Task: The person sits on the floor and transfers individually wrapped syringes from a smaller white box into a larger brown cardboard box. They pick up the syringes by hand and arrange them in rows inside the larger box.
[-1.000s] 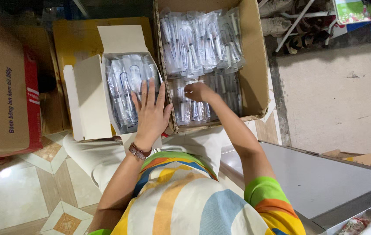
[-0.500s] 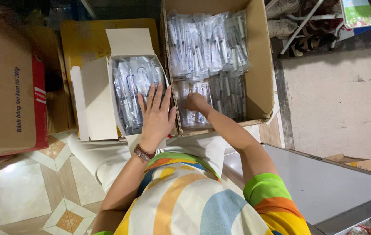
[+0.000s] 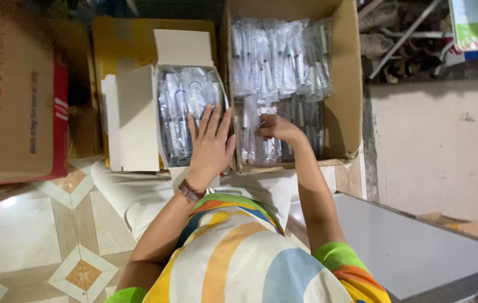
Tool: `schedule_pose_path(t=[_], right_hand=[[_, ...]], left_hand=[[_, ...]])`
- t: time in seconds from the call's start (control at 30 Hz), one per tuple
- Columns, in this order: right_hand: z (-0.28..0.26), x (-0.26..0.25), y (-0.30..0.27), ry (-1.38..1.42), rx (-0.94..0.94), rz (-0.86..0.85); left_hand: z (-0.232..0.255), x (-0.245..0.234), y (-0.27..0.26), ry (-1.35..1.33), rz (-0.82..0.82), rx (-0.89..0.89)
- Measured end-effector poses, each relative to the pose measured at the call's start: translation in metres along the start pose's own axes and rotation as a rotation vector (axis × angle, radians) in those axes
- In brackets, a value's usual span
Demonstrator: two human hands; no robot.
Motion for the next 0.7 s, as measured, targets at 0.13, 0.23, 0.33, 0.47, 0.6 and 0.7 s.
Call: schedule_pose_path(t=[0.13, 0.23, 0.33, 0.47, 0.6, 0.7], right_hand=[[-0.055, -0.021, -0.051, 0.276, -0.307, 0.332], [-0.086, -0.031, -0.109, 0.382, -0.452, 0.63], [-0.134, -0.015, -0.151, 0.494, -0.813, 0.687], [-0.174, 0.024, -0.189, 0.068, -0.99, 0.828], [-0.192, 0.058, -0.189, 0.03, -1.021, 0.659], [-0.202, 0.079, -0.202, -0.219, -1.028, 0.709]], left_hand=[[0.001, -0.004, 0.0, -0.014, 0.05, 0.005], [0.011, -0.019, -0.002, -0.013, 0.157, 0.062], [0.018, -0.04, -0.009, -0.207, 0.253, 0.109], [0.012, -0.032, -0.022, -0.547, 0.13, -0.129], [0.013, -0.047, -0.028, -0.895, 0.235, -0.196], [0.011, -0.058, -0.028, -0.839, 0.274, -0.17]])
Point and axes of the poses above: each hand's wrist, its own y-axis towards the middle knuckle, its own x-axis out of the palm, z = x × y, the point moved 10 cm from there along y, towards the middle knuckle, and after that the axes turned 6 degrees about z, right-handed, at the moved point
